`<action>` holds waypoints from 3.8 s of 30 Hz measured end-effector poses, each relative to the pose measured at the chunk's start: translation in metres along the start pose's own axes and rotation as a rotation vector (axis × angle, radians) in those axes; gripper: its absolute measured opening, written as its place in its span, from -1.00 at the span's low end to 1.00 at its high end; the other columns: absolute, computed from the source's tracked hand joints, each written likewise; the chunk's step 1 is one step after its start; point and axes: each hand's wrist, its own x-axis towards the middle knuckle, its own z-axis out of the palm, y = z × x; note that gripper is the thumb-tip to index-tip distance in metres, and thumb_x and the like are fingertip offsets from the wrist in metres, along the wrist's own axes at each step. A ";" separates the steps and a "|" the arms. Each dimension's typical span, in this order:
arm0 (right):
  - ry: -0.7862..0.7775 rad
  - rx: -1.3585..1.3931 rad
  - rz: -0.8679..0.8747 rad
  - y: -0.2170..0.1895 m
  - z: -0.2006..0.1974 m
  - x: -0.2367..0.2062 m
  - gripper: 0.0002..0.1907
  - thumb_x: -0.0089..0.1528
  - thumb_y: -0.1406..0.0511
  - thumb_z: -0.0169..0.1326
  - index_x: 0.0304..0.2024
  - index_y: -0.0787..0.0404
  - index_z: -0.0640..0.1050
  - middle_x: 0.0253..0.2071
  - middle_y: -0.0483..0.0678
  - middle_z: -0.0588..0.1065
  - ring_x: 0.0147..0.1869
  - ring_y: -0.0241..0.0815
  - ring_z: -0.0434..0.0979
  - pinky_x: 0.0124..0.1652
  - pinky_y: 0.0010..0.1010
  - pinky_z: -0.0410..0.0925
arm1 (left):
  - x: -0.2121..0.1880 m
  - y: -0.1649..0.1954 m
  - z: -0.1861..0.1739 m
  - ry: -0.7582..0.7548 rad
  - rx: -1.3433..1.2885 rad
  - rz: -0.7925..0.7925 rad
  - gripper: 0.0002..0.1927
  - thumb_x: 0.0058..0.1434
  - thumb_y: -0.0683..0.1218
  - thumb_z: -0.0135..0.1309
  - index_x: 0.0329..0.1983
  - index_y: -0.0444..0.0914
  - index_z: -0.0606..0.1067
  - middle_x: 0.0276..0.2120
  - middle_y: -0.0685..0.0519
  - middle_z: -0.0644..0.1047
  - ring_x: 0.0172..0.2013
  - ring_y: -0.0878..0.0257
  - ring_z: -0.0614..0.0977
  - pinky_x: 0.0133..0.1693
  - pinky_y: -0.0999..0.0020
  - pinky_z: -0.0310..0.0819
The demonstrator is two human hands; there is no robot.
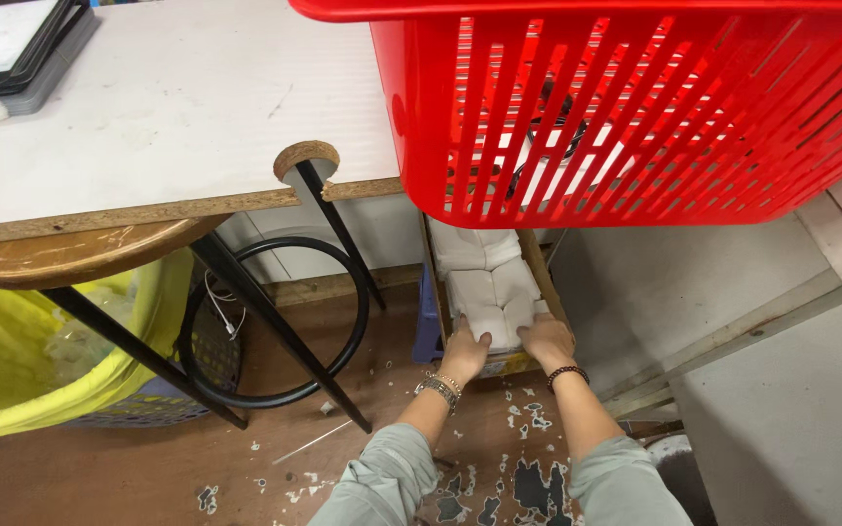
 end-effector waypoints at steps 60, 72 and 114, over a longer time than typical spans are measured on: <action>-0.845 1.119 -0.485 -0.370 -0.302 -0.271 -0.70 0.34 0.30 0.08 0.01 0.41 0.62 -0.59 -0.34 0.12 -0.53 -0.44 0.00 -0.48 -0.52 -0.04 | -0.236 0.180 -0.455 0.257 0.269 0.073 0.00 -0.13 -0.05 0.34 0.42 -0.20 0.19 -0.10 -0.25 0.60 -0.06 -0.15 0.64 0.03 0.07 0.51; -0.837 1.573 -0.043 -0.430 -0.286 -0.172 -0.75 0.36 0.28 0.07 0.06 0.17 0.59 -0.70 -0.39 0.08 -0.64 -0.50 -0.03 -0.51 -0.62 0.02 | -0.167 0.121 -0.606 -0.378 -0.188 0.043 -0.17 -0.14 -0.13 0.33 0.29 -0.28 0.39 0.06 -0.07 0.60 0.03 0.14 0.64 0.08 0.31 0.51; -0.657 0.704 -0.045 -0.472 -0.135 -0.147 -0.50 0.37 0.15 -0.01 0.24 0.37 0.44 0.07 0.10 0.60 0.09 -0.12 0.62 0.06 -0.31 0.48 | -0.054 0.100 -0.534 -0.061 -1.025 -0.507 -0.22 0.06 0.20 0.26 0.25 -0.30 0.41 0.03 -0.06 0.61 -0.04 0.17 0.69 0.00 0.25 0.62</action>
